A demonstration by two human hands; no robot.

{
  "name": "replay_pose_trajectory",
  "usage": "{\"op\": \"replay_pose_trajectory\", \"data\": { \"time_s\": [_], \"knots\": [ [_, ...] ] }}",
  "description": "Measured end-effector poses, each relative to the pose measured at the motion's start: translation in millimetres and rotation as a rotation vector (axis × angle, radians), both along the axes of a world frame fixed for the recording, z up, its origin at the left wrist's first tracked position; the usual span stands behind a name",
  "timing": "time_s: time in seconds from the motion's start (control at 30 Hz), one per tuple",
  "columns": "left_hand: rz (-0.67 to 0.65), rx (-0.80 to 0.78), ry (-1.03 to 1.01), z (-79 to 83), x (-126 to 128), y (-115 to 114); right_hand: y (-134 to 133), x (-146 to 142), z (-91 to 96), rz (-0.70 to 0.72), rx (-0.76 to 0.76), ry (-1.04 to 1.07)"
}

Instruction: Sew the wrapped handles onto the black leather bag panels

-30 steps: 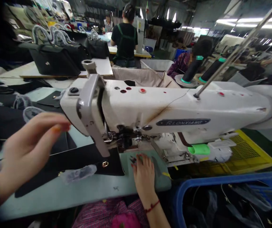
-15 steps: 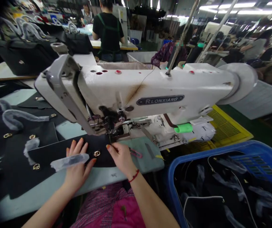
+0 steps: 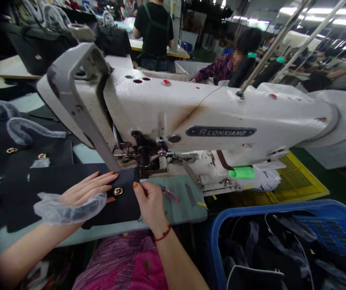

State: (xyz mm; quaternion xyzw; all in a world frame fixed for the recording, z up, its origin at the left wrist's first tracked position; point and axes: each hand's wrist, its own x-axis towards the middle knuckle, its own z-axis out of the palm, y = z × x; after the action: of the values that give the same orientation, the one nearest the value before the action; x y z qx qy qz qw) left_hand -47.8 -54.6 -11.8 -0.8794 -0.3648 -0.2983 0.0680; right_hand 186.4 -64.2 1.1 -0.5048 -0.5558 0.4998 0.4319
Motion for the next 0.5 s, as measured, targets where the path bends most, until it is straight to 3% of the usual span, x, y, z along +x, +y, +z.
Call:
{"op": "replay_pose_trajectory", "data": {
  "time_s": [0.3, 0.5],
  "knots": [
    [0.008, -0.04, -0.014, -4.0, -3.0, 9.0, 9.7, -0.3, 2.9, -0.004, 0.006, -0.014],
    [0.055, -0.121, 0.027, 4.0, -1.5, 18.5, 21.4, -2.9, 1.3, -0.021, -0.017, -0.004]
  ]
}}
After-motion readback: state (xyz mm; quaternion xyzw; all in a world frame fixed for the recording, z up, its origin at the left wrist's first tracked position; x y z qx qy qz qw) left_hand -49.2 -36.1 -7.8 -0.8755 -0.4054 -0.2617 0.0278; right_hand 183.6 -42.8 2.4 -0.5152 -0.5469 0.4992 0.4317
